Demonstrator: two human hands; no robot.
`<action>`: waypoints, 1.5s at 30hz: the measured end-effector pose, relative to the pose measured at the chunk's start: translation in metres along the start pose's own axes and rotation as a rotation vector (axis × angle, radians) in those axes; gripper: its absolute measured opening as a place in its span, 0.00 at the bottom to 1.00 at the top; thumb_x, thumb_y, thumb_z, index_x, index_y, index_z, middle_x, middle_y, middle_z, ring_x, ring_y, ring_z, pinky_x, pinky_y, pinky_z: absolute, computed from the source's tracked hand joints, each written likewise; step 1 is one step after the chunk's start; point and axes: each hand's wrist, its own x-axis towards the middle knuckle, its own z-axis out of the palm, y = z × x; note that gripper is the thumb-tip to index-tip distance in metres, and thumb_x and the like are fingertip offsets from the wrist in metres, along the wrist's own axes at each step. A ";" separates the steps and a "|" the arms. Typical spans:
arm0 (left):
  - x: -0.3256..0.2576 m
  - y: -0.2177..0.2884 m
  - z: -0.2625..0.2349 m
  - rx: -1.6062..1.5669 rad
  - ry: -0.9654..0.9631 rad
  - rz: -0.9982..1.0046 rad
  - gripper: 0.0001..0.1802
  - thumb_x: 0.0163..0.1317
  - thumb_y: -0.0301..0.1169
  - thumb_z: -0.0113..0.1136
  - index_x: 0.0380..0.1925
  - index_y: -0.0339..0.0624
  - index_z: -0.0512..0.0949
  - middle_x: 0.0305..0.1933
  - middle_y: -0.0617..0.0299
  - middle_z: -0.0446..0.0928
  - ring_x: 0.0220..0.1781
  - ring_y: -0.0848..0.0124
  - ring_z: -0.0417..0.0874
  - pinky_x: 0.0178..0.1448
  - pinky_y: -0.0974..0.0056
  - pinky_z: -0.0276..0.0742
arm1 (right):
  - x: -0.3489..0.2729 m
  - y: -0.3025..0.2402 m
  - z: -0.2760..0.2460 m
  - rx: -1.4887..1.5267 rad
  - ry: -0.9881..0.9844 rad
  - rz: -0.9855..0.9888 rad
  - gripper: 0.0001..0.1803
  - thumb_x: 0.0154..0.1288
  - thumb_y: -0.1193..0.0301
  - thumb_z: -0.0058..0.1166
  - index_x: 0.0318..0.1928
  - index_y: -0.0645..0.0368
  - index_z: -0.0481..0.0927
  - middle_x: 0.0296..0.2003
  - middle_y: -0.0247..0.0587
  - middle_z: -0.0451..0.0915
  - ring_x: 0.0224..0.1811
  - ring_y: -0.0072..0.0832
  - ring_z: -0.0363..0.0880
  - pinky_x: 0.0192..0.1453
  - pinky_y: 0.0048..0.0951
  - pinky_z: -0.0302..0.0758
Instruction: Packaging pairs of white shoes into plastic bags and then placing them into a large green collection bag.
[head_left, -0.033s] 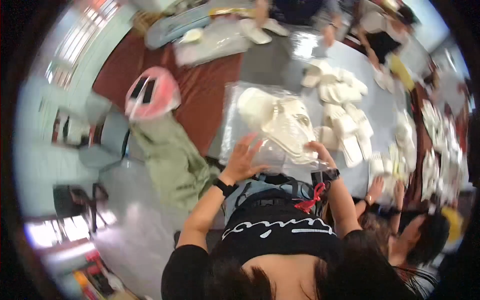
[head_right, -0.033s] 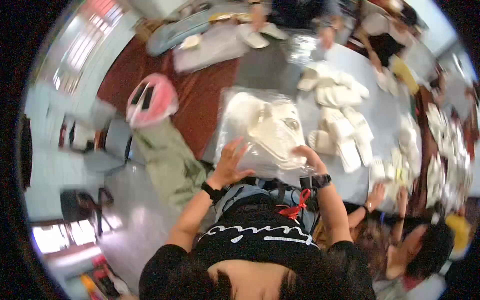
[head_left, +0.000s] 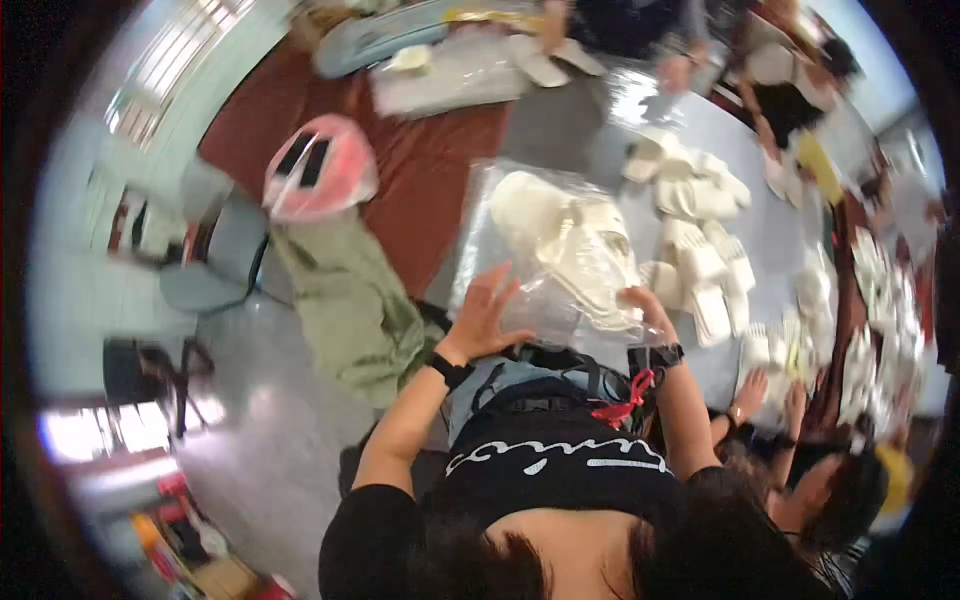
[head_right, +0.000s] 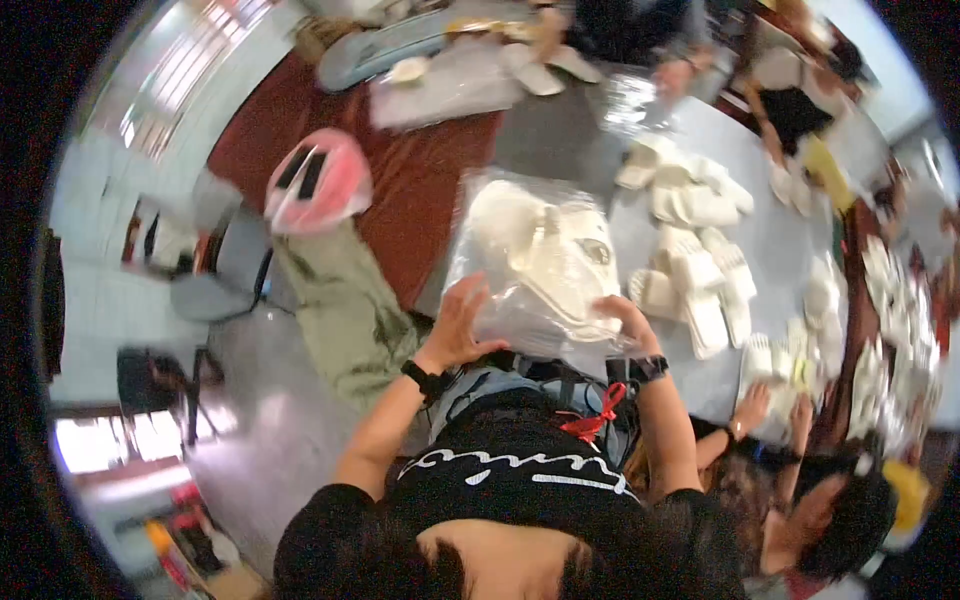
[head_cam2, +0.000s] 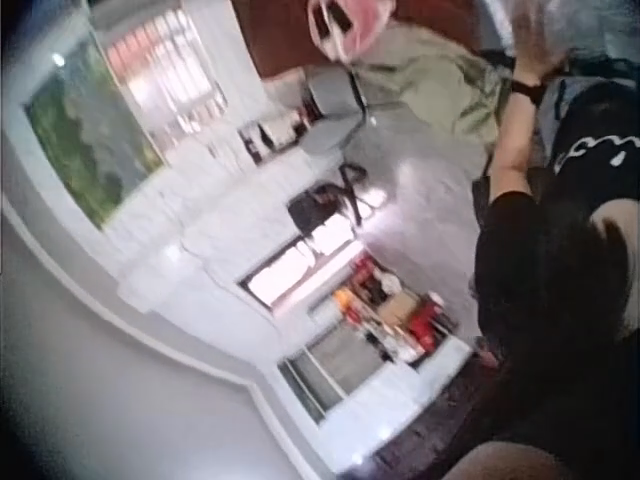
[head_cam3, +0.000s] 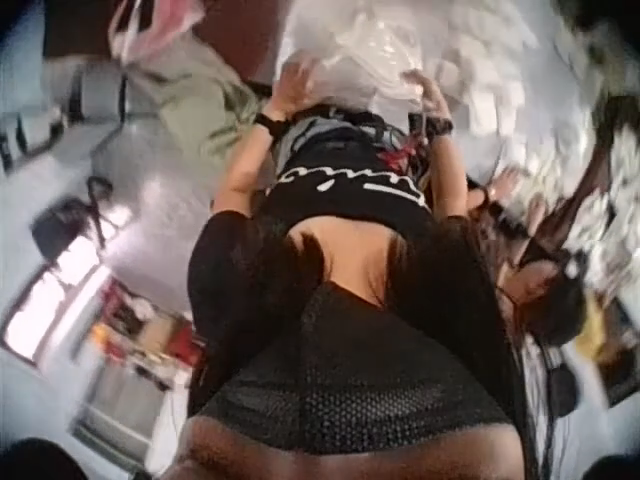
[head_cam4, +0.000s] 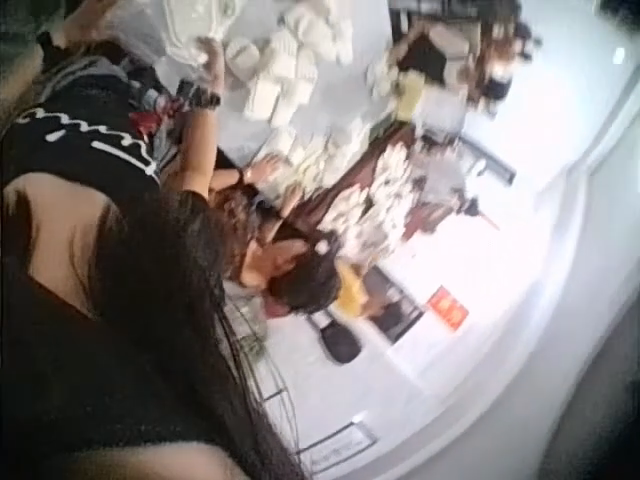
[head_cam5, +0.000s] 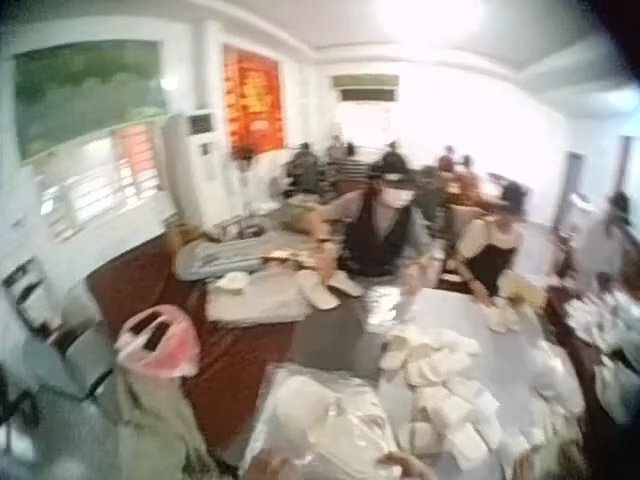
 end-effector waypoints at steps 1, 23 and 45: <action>-0.012 -0.010 -0.010 0.069 0.099 0.001 0.33 0.48 0.38 0.62 0.55 0.42 0.63 0.60 0.47 0.58 0.59 0.50 0.60 0.61 0.54 0.58 | 0.007 -0.005 0.009 -0.021 0.043 0.081 0.17 0.61 0.64 0.42 0.42 0.62 0.76 0.44 0.41 0.76 0.46 0.26 0.73 0.53 0.27 0.66; -0.262 -0.245 -0.066 -0.074 0.185 -1.756 0.28 0.60 0.44 0.45 0.57 0.43 0.57 0.61 0.48 0.56 0.53 0.50 0.67 0.54 0.44 0.65 | 0.065 -0.042 0.215 -0.405 -0.384 0.451 0.22 0.49 0.76 0.52 0.48 0.64 0.69 0.38 0.43 0.76 0.41 0.29 0.76 0.43 0.29 0.76; -0.252 -0.113 -0.266 -0.939 1.176 -0.924 0.08 0.65 0.35 0.44 0.29 0.46 0.63 0.12 0.68 0.62 0.12 0.77 0.60 0.22 0.69 0.63 | 0.184 0.134 0.444 -1.332 -1.146 -0.203 0.27 0.56 0.53 0.50 0.46 0.62 0.70 0.42 0.49 0.74 0.42 0.40 0.71 0.44 0.35 0.68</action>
